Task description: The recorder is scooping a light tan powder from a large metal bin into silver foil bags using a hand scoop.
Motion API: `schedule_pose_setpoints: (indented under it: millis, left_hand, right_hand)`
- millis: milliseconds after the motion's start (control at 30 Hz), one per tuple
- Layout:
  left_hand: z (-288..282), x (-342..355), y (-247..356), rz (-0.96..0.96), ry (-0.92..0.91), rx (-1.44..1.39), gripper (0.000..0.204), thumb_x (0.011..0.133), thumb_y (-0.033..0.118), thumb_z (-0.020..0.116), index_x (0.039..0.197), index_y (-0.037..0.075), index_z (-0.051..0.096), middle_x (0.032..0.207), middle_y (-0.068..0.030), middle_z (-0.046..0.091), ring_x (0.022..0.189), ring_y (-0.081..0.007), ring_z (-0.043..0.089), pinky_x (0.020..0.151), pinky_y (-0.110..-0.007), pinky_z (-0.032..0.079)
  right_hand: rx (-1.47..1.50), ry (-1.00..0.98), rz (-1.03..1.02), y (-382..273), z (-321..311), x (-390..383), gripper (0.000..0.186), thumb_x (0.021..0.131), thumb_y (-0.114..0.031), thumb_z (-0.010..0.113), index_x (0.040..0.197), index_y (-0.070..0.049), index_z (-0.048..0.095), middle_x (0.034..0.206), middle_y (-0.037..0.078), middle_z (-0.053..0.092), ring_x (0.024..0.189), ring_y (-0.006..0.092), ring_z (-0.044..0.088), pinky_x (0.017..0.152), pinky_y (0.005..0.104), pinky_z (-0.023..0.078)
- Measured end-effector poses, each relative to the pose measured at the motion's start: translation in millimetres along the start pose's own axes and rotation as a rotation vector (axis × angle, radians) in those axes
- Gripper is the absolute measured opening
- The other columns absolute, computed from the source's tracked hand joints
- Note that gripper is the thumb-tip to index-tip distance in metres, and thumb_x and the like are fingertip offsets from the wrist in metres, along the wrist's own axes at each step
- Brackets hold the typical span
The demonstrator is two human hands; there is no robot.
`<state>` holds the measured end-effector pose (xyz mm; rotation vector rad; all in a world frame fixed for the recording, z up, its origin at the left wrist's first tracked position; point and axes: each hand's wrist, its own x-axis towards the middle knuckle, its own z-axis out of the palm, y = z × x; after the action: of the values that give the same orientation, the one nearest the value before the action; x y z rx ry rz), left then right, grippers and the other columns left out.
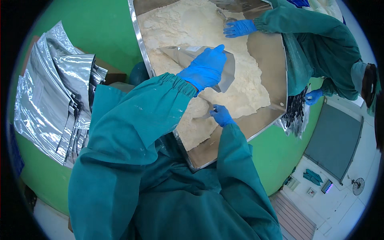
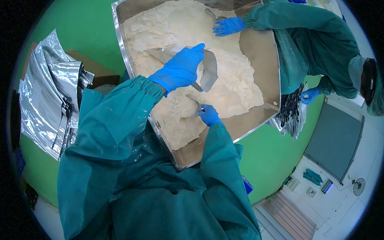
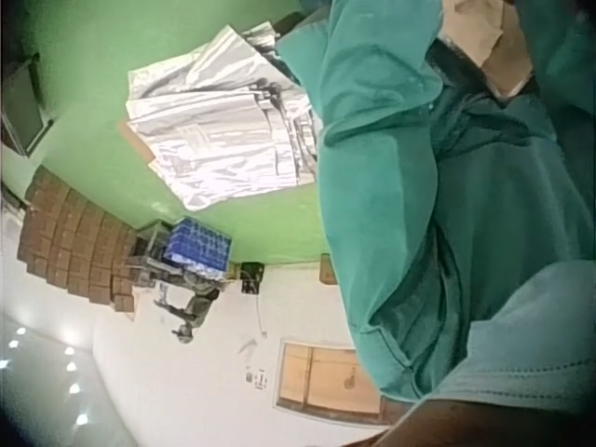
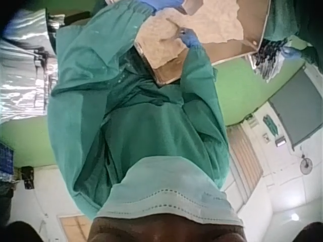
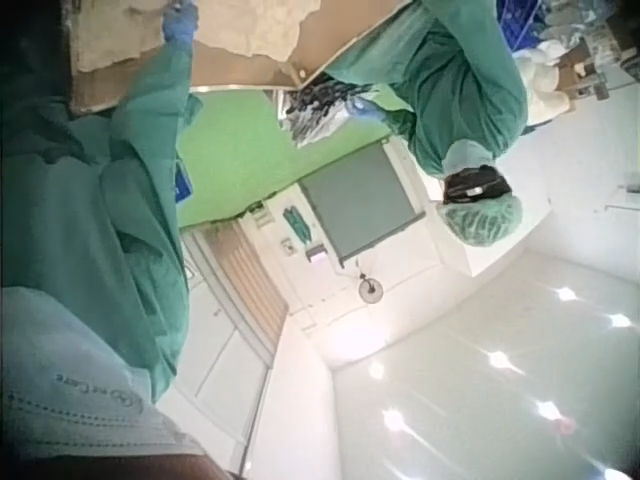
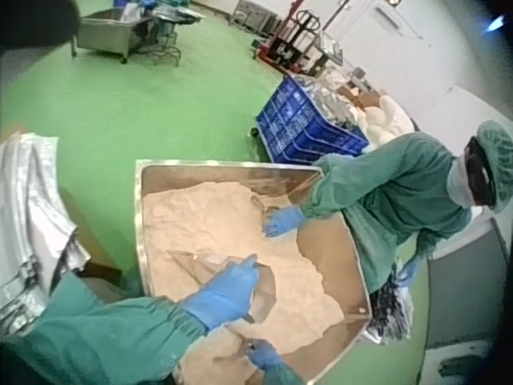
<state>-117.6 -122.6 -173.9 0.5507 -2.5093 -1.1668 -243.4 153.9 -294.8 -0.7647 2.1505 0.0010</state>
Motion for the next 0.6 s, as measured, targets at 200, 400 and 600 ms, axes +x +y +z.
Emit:
schedule_pose_setpoints:
  millis: [200, 400, 600]
  left_hand:
    - [7, -2, -1, 0.031, -0.079, 0.007, 0.031, 0.07, -0.001, 0.055, 0.1, -0.002, 0.057, 0.134, -0.0224, 0.043, 0.094, -0.0388, 0.054, 0.085, -0.045, 0.046]
    - [22, -15, 5, 0.055, -0.079, -0.002, 0.028, 0.072, -0.001, 0.052, 0.1, -0.002, 0.057, 0.134, -0.0239, 0.042, 0.094, -0.0401, 0.054, 0.085, -0.046, 0.045]
    - [34, -14, 8, 0.097, 0.025, -0.051, 0.041, 0.071, 0.001, 0.056, 0.112, -0.002, 0.054, 0.135, -0.024, 0.041, 0.095, -0.0406, 0.054, 0.087, -0.046, 0.044]
  right_hand:
    - [0.176, 0.01, -0.121, 7, -128, -102, 0.035, 0.081, -0.016, 0.063, 0.112, 0.0, 0.06, 0.077, 0.007, 0.06, 0.07, 0.0142, 0.052, 0.066, 0.0314, 0.045]
    - [-0.02, 0.474, -0.143, -55, -197, -167, 0.039, 0.08, -0.019, 0.065, 0.115, -0.002, 0.059, 0.073, 0.009, 0.061, 0.065, 0.0201, 0.057, 0.062, 0.0356, 0.047]
    - [-0.615, 0.791, -0.209, -166, -158, -162, 0.044, 0.08, -0.017, 0.064, 0.122, -0.005, 0.055, 0.082, 0.017, 0.065, 0.074, 0.0341, 0.063, 0.063, 0.044, 0.049]
